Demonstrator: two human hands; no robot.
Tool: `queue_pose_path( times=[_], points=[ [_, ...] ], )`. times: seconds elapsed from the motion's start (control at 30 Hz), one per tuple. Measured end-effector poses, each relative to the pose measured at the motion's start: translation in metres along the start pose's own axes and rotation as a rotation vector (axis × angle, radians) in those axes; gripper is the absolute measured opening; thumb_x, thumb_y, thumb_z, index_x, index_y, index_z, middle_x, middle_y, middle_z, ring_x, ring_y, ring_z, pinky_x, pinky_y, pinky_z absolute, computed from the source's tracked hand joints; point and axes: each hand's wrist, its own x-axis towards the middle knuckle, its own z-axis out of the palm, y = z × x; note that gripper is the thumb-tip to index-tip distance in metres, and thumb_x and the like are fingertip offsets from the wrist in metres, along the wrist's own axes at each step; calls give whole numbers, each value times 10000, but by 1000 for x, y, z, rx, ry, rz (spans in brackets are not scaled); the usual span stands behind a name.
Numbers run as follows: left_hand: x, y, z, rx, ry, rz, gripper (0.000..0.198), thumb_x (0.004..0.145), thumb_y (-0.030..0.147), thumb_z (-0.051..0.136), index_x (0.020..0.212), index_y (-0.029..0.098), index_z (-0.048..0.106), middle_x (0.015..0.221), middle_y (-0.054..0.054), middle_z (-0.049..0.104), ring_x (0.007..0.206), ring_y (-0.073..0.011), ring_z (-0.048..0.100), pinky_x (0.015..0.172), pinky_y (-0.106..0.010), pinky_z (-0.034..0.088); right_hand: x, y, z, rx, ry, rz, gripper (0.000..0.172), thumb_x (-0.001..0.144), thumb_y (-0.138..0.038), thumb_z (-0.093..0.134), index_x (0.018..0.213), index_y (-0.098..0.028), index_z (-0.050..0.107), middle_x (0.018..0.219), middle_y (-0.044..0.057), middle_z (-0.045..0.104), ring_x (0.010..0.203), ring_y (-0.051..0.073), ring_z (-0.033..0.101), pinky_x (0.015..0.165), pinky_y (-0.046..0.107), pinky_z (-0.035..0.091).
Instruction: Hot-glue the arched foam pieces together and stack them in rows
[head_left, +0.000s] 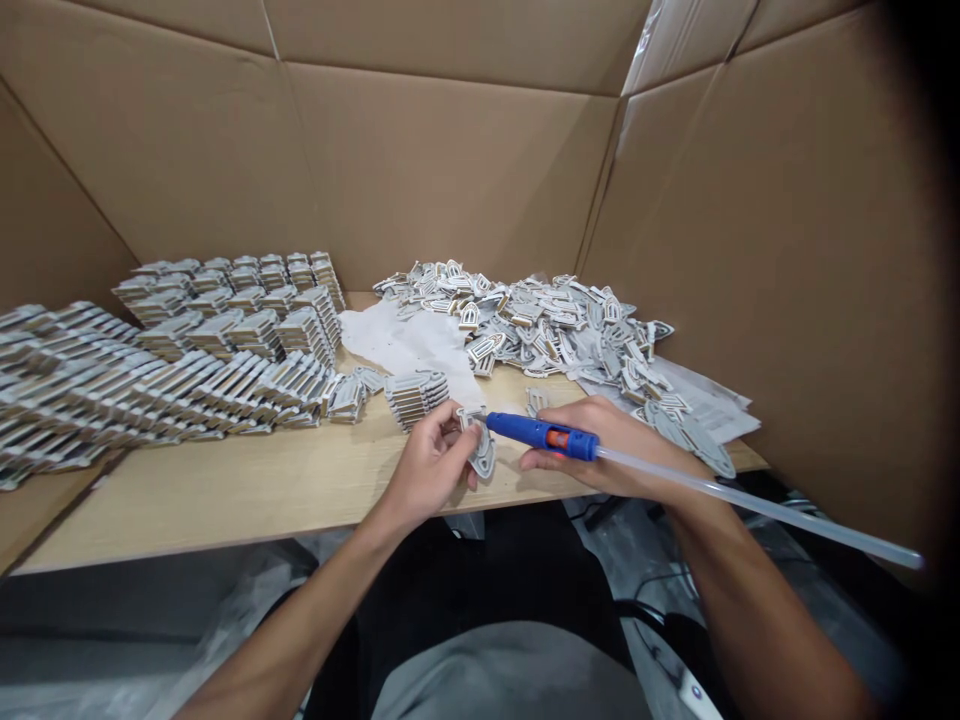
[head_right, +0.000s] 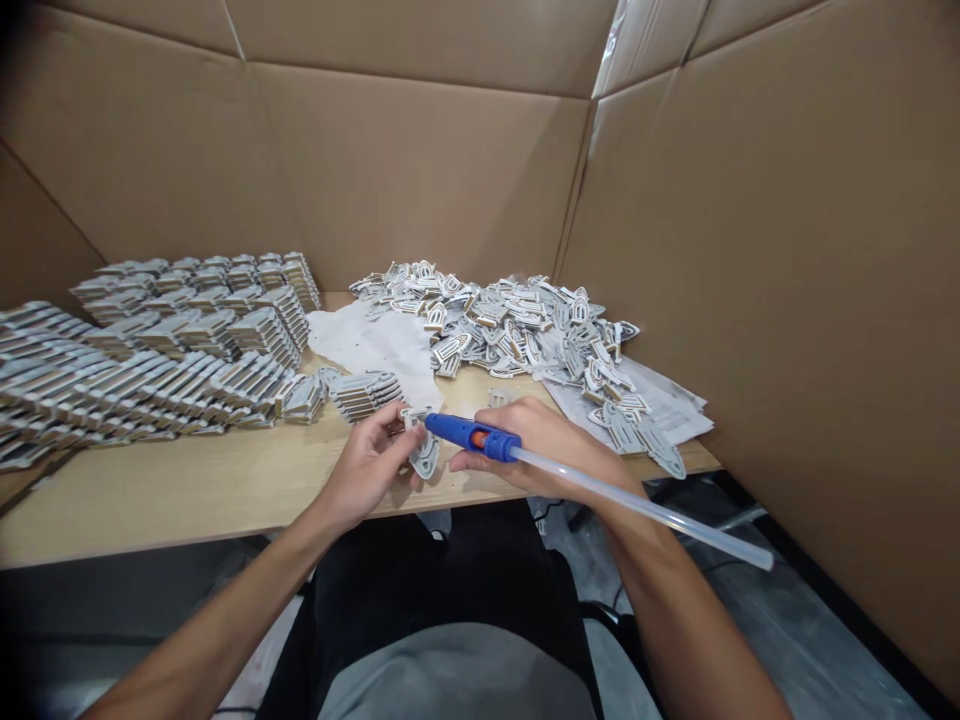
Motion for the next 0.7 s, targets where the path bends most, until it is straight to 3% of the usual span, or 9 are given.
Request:
queue_pose_path(
  times=[0.43,0.6,0.7],
  points=[
    [1,-2,-1,10,-3,6,296,948,425,701,879,188,538,685,43,602,490,-104,595,459,-215,510,-3,-8,2,-90,-20,59,477,974,-655,618,775,-222,630,670,13,609,584,155,524,566,267,323],
    [1,-2,-1,0,2,19,323,932,458,715,871,191,543,700,46,593,483,-100,593,446,-218,507,-10,-30,6,-163,4,54,225,1013,-339,633,829,-224,576,888,67,692,708,189,610,623,289,359],
    [1,0,0,-22,10,12,357,891,485,758,881,187,563,731,40,616,485,-104,607,453,-228,533,-13,-41,7,-218,28,65,120,943,-140,614,872,-217,555,976,93,676,742,205,625,647,300,369]
  ],
)
